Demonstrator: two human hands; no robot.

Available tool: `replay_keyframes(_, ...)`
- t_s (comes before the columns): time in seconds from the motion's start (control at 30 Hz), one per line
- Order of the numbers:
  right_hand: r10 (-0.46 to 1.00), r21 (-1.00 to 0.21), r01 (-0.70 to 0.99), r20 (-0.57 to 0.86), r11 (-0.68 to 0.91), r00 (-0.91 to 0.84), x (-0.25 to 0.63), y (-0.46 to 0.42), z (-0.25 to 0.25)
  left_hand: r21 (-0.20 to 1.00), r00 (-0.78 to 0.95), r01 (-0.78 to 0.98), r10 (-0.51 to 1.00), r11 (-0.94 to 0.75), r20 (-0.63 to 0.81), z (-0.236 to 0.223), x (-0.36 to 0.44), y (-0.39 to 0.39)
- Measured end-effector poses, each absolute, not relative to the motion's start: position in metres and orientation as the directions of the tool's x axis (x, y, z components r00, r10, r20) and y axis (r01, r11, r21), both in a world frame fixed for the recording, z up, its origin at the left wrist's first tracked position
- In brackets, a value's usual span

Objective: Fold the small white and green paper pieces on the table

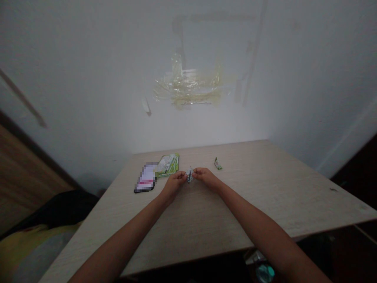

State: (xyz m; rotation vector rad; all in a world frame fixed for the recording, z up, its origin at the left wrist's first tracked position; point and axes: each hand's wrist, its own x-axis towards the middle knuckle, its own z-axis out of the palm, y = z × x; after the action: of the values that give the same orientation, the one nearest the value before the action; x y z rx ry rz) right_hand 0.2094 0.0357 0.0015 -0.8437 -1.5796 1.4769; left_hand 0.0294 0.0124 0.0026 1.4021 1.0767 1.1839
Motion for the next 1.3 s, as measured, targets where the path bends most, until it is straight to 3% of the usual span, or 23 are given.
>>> replay_keyframes(0.6,0.861,-0.995,-0.08,0.092,0.059,-0.5,0.2115,0.0383,-0.0004,0.992,0.149,0.02,0.982,-0.122,0.118,0.0002,0.0292,0.0151)
replay_keyframes(1.3,0.897,-0.988,-0.003,0.143,0.156,-0.418,0.2137,0.0386,0.0017,0.983,0.095,0.032,0.98,-0.179,0.175,0.0017,0.0272,0.0142)
